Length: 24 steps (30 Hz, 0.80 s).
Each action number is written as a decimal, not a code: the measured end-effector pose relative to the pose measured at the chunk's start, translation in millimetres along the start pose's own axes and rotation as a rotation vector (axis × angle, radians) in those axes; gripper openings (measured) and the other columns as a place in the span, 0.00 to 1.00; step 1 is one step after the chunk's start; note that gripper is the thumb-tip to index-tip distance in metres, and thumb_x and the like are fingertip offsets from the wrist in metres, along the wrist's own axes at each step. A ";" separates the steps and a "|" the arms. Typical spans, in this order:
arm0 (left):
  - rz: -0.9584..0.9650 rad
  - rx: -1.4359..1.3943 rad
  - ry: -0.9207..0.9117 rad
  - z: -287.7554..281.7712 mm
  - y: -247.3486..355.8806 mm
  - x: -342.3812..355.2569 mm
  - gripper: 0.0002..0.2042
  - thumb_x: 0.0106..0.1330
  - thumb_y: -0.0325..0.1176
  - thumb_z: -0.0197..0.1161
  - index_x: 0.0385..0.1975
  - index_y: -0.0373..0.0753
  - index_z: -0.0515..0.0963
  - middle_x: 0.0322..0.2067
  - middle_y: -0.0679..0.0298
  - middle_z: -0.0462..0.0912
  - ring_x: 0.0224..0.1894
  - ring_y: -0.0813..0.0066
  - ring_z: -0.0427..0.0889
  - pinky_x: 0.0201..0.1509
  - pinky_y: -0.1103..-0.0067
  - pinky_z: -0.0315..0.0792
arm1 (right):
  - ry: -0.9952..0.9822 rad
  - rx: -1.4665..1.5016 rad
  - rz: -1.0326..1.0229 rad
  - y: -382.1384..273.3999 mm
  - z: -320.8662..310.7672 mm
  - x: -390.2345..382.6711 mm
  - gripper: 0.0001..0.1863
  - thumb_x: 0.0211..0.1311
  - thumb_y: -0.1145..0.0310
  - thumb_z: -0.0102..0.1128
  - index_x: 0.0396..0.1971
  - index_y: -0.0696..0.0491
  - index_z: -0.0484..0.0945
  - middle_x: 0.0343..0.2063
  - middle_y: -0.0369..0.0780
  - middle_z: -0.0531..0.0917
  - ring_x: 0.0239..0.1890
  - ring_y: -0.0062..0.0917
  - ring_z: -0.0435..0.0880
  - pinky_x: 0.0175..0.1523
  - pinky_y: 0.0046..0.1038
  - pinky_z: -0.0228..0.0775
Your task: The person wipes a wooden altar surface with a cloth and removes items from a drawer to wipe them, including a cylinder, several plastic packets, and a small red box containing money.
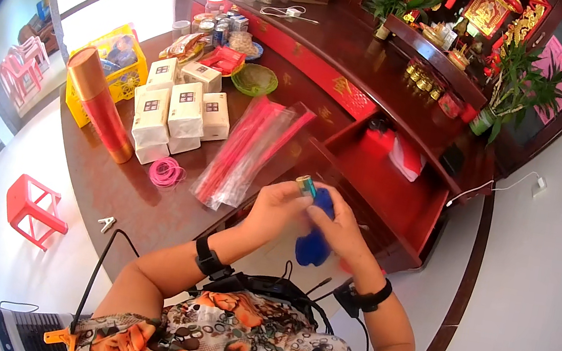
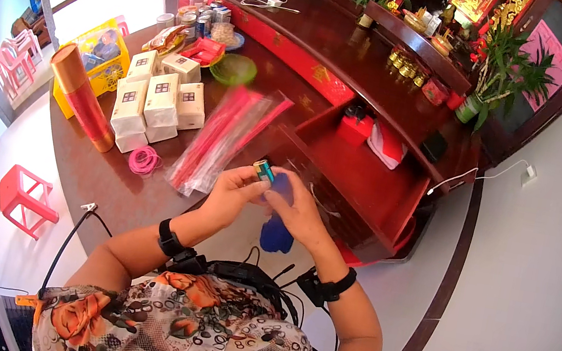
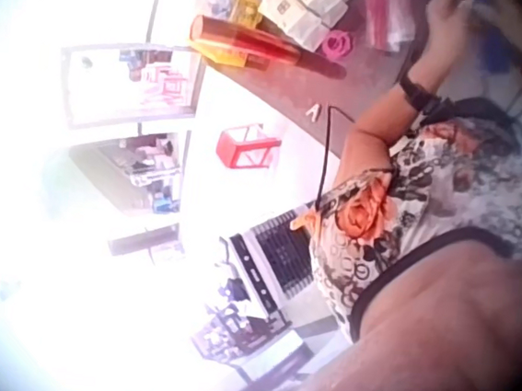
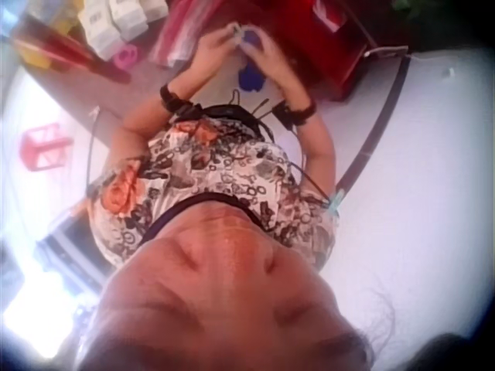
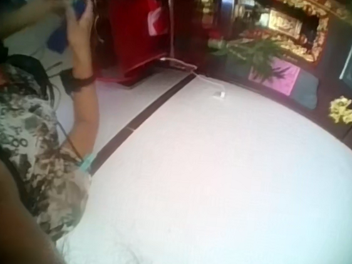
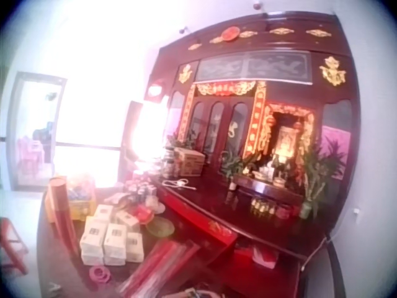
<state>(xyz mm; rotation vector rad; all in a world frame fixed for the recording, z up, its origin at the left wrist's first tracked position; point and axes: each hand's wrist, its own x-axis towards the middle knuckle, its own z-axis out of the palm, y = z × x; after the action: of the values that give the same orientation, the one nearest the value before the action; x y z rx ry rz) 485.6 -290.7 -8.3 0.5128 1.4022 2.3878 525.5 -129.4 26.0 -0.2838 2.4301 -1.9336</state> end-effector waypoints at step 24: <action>-0.081 1.272 0.724 -280.4 -2.3 -123.7 0.12 0.63 0.30 0.62 0.45 0.40 0.74 0.27 0.57 0.81 0.30 0.61 0.81 0.35 0.70 0.73 | 0.285 -1.453 0.044 26.0 -90.6 -19.8 0.40 0.42 0.64 0.73 0.60 0.46 0.69 0.47 0.43 0.79 0.48 0.37 0.77 0.49 0.38 0.68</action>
<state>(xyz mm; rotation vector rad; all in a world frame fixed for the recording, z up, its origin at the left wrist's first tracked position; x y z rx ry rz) 466.0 -559.2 -154.7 -0.2280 3.0939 1.3245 529.8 -33.4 19.8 0.0744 3.4190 0.1603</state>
